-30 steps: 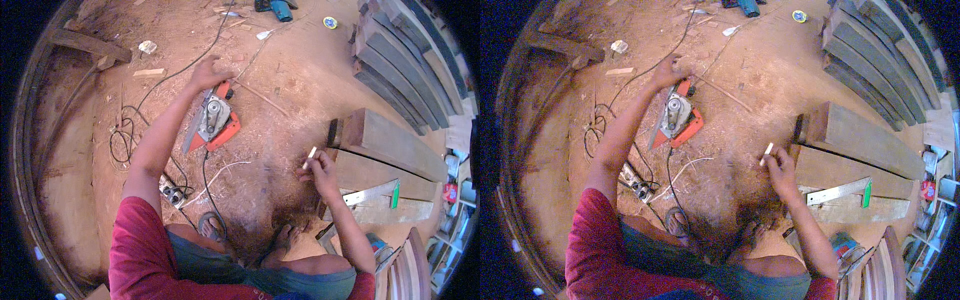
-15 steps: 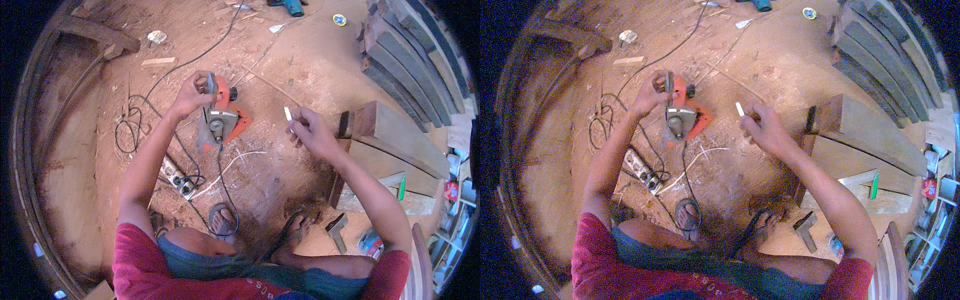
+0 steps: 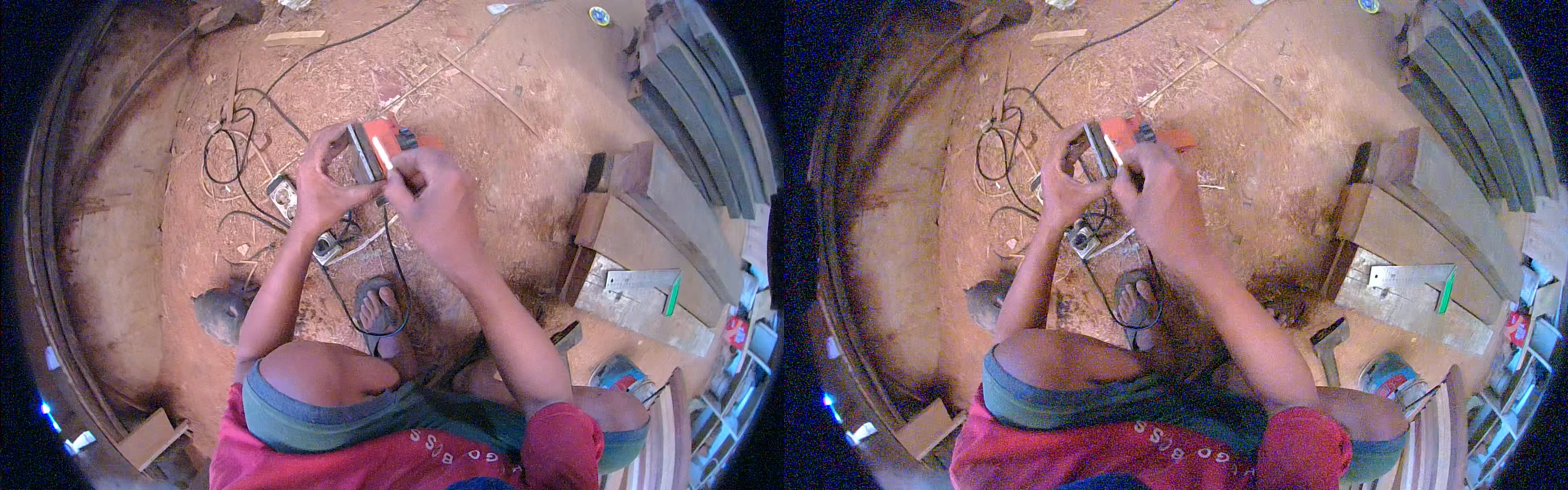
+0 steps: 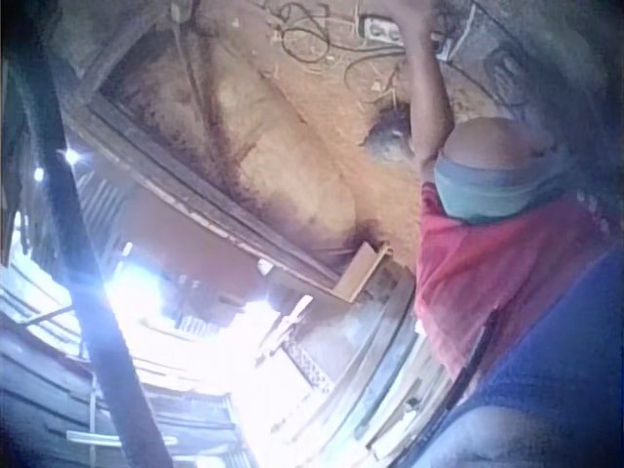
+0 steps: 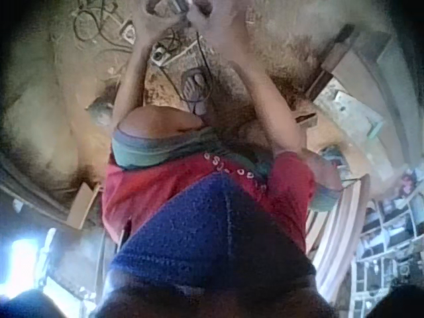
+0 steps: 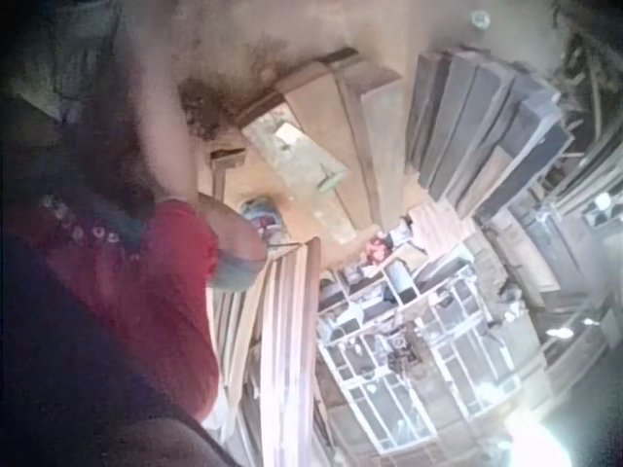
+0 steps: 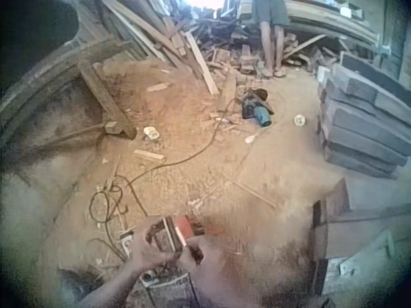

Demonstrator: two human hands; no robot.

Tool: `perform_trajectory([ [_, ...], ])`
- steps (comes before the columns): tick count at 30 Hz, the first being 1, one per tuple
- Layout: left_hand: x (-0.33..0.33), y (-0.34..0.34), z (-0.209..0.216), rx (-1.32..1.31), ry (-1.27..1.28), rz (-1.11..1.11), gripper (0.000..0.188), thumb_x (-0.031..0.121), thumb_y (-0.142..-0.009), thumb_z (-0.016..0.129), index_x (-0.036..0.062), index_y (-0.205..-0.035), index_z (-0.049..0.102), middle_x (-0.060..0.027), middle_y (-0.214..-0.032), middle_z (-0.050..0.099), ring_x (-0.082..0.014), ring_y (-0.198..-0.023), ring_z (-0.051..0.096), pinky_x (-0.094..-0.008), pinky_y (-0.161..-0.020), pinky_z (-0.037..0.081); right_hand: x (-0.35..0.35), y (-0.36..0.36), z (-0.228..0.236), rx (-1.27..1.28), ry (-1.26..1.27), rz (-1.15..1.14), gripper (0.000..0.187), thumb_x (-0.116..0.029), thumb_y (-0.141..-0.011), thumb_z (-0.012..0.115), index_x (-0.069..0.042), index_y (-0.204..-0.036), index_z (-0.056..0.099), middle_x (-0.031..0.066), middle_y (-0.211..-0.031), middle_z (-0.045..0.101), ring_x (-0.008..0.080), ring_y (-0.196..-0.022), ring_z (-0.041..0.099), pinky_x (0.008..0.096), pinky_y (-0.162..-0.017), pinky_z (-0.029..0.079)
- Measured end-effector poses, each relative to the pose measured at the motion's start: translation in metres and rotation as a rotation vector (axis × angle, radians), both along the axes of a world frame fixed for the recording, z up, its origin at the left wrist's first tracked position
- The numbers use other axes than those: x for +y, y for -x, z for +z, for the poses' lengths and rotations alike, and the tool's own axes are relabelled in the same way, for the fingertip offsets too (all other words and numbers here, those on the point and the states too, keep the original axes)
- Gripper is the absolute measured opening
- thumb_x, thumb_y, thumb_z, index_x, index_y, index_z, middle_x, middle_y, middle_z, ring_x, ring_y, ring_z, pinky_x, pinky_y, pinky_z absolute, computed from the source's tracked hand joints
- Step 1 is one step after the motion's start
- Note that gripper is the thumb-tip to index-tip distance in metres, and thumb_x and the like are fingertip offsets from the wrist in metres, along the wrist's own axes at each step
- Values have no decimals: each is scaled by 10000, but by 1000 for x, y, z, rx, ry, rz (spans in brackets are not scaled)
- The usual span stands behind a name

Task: The person clears debris from a power planer using a small wooden stick and then checks the blade alignment with a square.

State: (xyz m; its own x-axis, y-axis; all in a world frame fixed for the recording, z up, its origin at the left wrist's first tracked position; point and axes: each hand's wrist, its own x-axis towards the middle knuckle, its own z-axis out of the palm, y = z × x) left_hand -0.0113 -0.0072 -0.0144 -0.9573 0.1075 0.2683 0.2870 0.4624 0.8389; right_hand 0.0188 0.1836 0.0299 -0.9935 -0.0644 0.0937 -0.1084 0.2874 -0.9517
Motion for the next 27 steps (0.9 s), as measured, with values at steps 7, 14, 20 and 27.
perform_trajectory([
  [7, -2, 4, -3, 39, -29, -15, 878, 75, -556, 944, 15, -1336, 546, -136, -1328, 544, -255, -1247, 570, -413, -1065, 503, -8, -30, -15, 104, -34, -35, 224, -72, -818, 710, -24, -1031, 660, 186, -918, 640, 380, -795, 664, 462, -696, 552],
  [14, -1, 9, -5, 3, -19, -39, 838, 75, -584, 926, 0, -1325, 541, -130, -1319, 540, -249, -1236, 573, -415, -1061, 506, -4, -31, -23, 246, -98, -16, 246, -68, -814, 708, -10, -1047, 653, 169, -923, 621, 366, -787, 670, 453, -670, 565],
  [20, -3, 8, -8, 22, -41, -24, 838, 80, -594, 926, -2, -1330, 533, -132, -1318, 538, -250, -1237, 571, -414, -1062, 503, -14, -25, -24, 217, -163, 12, 204, -110, -837, 697, -10, -1005, 639, 170, -961, 602, 375, -786, 673, 469, -661, 573],
  [27, -5, 11, -12, 16, -60, -19, 837, 58, -608, 915, -11, -1340, 514, -136, -1321, 541, -247, -1242, 567, -415, -1071, 493, -22, -14, -26, 227, -174, 19, 174, -115, -857, 670, -6, -981, 617, 186, -948, 592, 387, -768, 673, 464, -635, 576],
])
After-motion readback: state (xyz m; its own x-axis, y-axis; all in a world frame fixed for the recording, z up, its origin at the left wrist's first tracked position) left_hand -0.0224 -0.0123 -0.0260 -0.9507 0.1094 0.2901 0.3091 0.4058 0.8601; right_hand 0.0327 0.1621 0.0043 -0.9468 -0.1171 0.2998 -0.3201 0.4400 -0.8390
